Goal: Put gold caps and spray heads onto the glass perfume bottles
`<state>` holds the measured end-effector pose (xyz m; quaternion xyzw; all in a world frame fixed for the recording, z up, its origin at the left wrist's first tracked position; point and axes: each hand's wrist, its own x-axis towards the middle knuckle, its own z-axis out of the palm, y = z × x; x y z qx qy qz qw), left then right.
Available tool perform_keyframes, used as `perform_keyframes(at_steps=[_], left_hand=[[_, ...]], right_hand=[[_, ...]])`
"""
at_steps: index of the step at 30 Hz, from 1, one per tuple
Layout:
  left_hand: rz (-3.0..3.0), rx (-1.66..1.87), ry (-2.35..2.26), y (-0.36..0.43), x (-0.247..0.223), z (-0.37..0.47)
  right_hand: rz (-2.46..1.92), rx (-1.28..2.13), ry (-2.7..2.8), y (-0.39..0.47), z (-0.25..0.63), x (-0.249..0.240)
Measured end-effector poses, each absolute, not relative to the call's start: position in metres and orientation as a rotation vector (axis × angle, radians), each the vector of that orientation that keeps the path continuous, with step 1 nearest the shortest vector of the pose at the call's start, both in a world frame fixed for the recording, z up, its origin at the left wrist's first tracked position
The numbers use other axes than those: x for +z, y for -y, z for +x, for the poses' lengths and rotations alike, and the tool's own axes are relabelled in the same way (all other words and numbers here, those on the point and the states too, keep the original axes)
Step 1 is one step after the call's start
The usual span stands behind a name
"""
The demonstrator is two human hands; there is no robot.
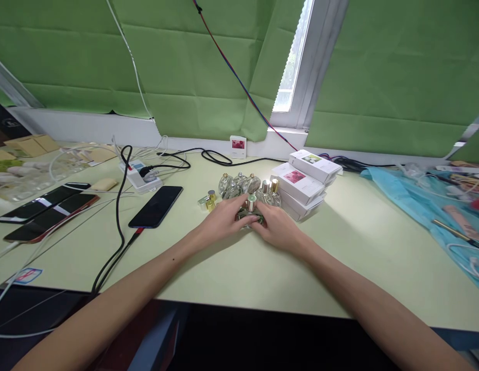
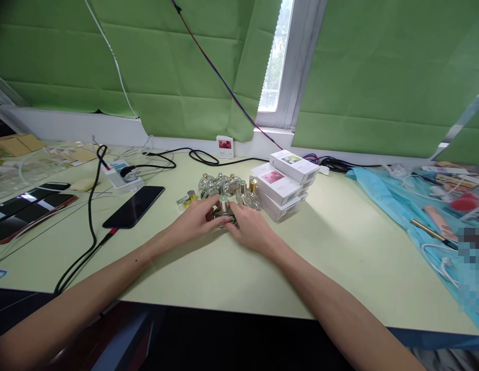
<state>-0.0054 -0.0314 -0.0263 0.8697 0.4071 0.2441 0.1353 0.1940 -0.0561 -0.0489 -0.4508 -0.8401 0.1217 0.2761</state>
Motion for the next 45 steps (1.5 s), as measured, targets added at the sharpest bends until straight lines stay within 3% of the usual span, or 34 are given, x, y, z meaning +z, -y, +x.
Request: perform_keyframes(at_steps=[45], left_hand=[[2.507,0.709,-1.154,0.0327,-0.0245,-0.0049]], right_hand=[[-1.215,0.316,2.263,0.0577,0.1943,-0.0471]])
